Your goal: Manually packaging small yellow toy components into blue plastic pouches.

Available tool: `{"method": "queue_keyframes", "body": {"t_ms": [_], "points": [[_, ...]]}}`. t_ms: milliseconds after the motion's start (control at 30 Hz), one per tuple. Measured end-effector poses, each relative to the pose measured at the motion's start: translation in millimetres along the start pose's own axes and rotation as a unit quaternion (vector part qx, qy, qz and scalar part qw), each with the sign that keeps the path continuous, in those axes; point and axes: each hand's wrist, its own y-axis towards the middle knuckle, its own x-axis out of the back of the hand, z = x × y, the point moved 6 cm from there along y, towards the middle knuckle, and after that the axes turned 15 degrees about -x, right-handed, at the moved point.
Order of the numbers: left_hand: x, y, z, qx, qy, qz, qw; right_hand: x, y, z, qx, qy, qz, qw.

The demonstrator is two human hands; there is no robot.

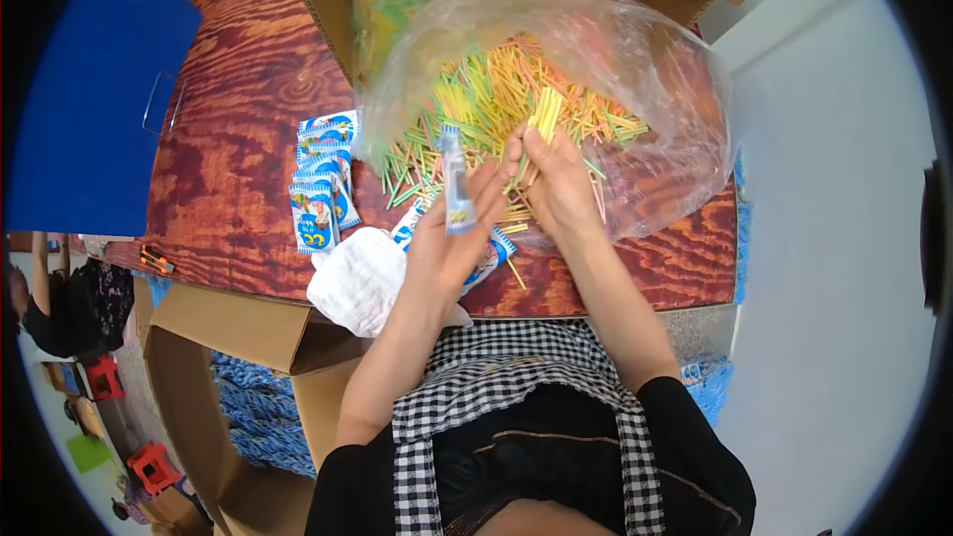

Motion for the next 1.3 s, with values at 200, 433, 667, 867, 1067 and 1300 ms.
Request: {"method": "queue_keyframes", "body": {"t_ms": [200, 433, 667, 867, 1067, 1300], "points": [[-2, 22, 26, 0.012, -0.142, -0.051, 0.988, -15, -19, -18, 0.065, -0.157, -0.088, 0.982], [9, 23, 30, 0.059, -0.209, 0.126, 0.968, -9, -29, -18, 0.082, -0.214, -0.086, 0.970], [-57, 1, -28, -0.249, 0.362, 0.195, 0.877, -1, -31, -21, -0.123, -0.135, 0.016, 0.983], [-76, 12, -12, -0.230, 0.658, 0.386, 0.604, 5, -34, -35, -0.158, 0.031, 0.062, 0.985], [-37, 18, -2, -0.074, 0.369, 0.146, 0.915, 14, -26, -33, -0.124, 0.094, 0.052, 0.987], [3, -12, 23, 0.093, 0.054, -0.031, 0.994, -16, -41, -3, 0.067, -0.190, -0.067, 0.977]]}}
